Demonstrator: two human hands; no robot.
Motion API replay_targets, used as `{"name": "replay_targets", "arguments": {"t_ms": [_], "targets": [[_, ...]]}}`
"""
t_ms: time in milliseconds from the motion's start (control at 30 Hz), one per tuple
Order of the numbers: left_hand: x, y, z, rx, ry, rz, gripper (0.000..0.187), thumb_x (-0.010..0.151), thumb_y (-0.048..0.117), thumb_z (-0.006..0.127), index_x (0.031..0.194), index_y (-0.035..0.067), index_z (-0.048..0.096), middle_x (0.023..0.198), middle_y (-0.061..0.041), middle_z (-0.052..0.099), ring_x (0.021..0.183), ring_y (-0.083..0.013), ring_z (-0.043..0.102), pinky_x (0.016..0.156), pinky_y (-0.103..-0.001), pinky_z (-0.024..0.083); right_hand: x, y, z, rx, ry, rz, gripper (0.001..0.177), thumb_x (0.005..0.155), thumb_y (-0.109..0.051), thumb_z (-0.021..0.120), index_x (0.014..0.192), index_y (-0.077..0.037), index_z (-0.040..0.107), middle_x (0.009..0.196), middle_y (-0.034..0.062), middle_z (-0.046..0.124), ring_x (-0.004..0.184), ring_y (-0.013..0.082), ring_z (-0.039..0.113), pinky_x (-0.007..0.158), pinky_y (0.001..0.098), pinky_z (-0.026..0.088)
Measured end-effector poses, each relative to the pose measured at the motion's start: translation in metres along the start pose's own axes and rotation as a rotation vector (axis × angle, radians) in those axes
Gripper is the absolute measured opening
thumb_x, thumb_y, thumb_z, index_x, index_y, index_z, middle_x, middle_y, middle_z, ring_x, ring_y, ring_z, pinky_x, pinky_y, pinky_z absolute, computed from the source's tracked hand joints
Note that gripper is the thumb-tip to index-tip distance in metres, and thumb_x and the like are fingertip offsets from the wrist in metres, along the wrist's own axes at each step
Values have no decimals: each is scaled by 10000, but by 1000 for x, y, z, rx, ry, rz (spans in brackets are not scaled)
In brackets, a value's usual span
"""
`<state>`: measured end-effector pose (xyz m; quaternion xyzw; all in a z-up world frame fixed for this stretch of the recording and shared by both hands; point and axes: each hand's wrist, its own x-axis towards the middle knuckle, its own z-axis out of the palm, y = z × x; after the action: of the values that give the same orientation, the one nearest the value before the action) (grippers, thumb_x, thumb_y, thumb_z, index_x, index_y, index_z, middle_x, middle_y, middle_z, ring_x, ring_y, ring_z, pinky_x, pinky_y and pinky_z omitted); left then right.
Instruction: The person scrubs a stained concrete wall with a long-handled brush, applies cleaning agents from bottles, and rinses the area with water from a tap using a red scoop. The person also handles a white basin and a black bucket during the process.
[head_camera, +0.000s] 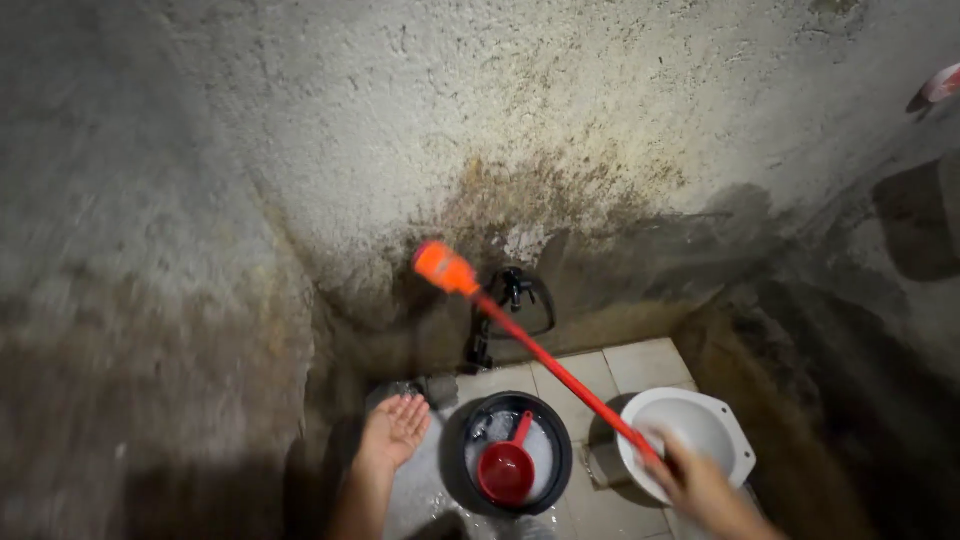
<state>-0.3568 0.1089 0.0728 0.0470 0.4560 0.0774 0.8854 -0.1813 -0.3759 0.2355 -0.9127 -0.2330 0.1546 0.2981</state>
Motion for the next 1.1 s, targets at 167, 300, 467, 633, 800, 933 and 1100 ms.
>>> {"name": "replay_targets", "arguments": {"t_ms": [167, 300, 467, 633, 800, 933, 1100], "targets": [[-25, -19, -11, -86, -8, 33, 332, 957, 268, 563, 1216, 62, 595, 1345, -98, 647, 1298, -290, 579, 1107, -468, 423, 96, -166, -107, -951, -181, -121, 478, 950, -312, 599, 1380, -513, 546, 991, 89, 758, 872, 273, 757, 771, 445, 613], [-45, -33, -34, -96, -1, 84, 334, 959, 261, 568, 1217, 52, 598, 1325, -100, 645, 1289, -293, 574, 1106, -466, 427, 102, -274, -177, -1443, 23, -412, 189, 906, -253, 621, 982, -270, 793, 999, 16, 743, 874, 195, 767, 695, 364, 624], [-61, -46, -64, -131, -12, 129, 332, 970, 269, 543, 1229, 71, 606, 1307, -80, 670, 1259, -269, 596, 1102, -453, 438, 94, -327, -211, -1390, 96, -374, 409, 876, -169, 652, 1231, -374, 667, 906, 24, 744, 800, 206, 762, 591, 362, 619], [-74, -70, -96, -215, 31, 66, 359, 990, 291, 525, 1273, 84, 604, 1315, -67, 657, 1244, -278, 603, 1107, -470, 444, 168, -295, -88, -1299, 97, -571, 177, 886, -220, 632, 910, -173, 801, 917, 76, 767, 860, 239, 766, 670, 400, 610], [-84, -64, -91, -236, 39, 66, 410, 1010, 324, 491, 1346, 101, 564, 1406, -62, 606, 1332, -281, 536, 1133, -473, 408, 226, -268, -37, -1341, 37, -644, 193, 844, -266, 645, 937, -199, 800, 954, 67, 761, 919, 251, 744, 658, 426, 604], [-108, -91, -119, -261, -19, 156, 476, 1018, 302, 466, 1429, 64, 489, 1483, -90, 562, 1391, -292, 496, 1138, -466, 396, 195, -281, -121, -1355, 20, -434, 224, 915, -255, 623, 1002, -148, 799, 932, 84, 783, 843, 252, 787, 645, 428, 629], [-107, -82, -122, -290, 26, 183, 515, 1031, 321, 426, 1441, 23, 514, 1494, -110, 562, 1386, -290, 499, 1137, -447, 384, 185, -316, -162, -1331, -2, -421, 236, 869, -244, 656, 1057, -220, 797, 939, 55, 787, 914, 247, 780, 743, 430, 634]]}}
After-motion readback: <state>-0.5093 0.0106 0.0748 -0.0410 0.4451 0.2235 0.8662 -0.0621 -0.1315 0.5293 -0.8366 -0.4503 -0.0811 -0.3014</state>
